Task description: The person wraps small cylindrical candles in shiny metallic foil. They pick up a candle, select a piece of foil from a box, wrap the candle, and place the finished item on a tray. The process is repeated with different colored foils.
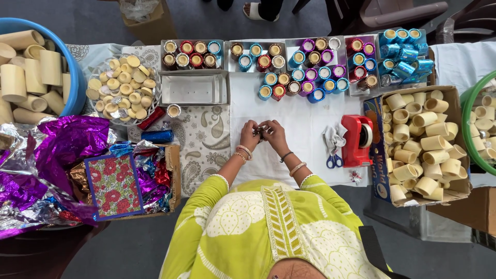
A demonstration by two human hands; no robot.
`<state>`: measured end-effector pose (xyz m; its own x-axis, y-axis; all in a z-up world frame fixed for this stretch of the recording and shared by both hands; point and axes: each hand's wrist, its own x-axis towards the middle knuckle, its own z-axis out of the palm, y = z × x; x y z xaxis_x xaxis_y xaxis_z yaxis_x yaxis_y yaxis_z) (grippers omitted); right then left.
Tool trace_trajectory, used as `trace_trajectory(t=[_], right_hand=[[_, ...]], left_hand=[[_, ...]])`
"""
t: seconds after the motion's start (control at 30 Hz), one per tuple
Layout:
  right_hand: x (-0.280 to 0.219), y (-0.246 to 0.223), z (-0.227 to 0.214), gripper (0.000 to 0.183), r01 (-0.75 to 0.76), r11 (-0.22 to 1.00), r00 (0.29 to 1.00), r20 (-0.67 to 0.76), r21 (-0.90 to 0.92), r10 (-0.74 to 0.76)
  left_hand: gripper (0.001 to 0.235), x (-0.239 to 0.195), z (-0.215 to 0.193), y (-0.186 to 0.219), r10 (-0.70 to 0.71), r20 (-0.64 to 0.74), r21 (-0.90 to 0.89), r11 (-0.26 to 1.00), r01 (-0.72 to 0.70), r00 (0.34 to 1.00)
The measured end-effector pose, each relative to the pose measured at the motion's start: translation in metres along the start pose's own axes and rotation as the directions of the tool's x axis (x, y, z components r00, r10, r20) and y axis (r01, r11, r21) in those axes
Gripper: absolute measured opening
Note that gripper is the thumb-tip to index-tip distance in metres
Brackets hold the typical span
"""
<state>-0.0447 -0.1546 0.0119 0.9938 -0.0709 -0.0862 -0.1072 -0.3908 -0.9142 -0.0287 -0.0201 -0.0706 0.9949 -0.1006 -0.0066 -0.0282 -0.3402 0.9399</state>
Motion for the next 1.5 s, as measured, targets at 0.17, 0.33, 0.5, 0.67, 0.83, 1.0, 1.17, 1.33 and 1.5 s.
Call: trace_trajectory(t=[0.17,0.33,0.5,0.67,0.83,1.0,1.17,1.33,1.5], right_hand=[[-0.002,0.015,0.008,0.017,-0.038,0.999,0.998,-0.041,0.026,0.040],[-0.004,0.011,0.005,0.016,-0.042,0.998,0.999,-0.016,-0.036,0.041],[0.002,0.030,0.001,0.015,-0.302,0.872,0.949,0.033,0.385,0.314],[0.005,0.029,-0.001,0.011,-0.158,0.978,0.987,0.060,0.137,0.151],[0.004,-0.015,-0.007,0.008,0.031,0.981,0.997,0.074,-0.191,-0.017],[0.005,0.003,0.001,0.014,0.220,0.865,0.975,0.132,-0.451,-0.179],[0.003,-0.013,0.000,0.015,0.194,0.868,0.979,0.149,-0.457,-0.140],[0.004,-0.013,-0.008,0.016,0.087,0.927,0.989,0.144,-0.365,-0.036],[-0.004,0.008,-0.031,0.023,0.106,0.989,0.989,0.117,-0.108,-0.093]], left_hand=[[0.029,-0.008,-0.014,0.020,0.025,0.005,0.012,1.000,-0.025,1.000],[0.021,-0.012,-0.023,0.030,0.123,0.005,0.164,0.979,-0.122,0.992],[0.014,-0.013,-0.028,0.029,0.192,0.091,0.264,0.941,-0.210,0.977],[0.010,-0.014,-0.029,0.036,0.233,0.136,0.285,0.922,-0.263,0.963],[0.007,-0.013,-0.027,0.033,0.241,0.210,0.327,0.896,-0.301,0.947],[0.007,-0.005,-0.036,0.028,0.191,0.213,0.228,0.944,-0.239,0.958],[0.020,0.007,-0.039,0.033,0.001,0.135,0.119,0.993,-0.017,0.991],[0.019,0.011,-0.025,0.036,-0.138,0.166,0.233,0.968,0.098,0.976],[0.017,0.013,-0.020,0.042,-0.077,0.105,0.305,0.951,0.041,0.992]])
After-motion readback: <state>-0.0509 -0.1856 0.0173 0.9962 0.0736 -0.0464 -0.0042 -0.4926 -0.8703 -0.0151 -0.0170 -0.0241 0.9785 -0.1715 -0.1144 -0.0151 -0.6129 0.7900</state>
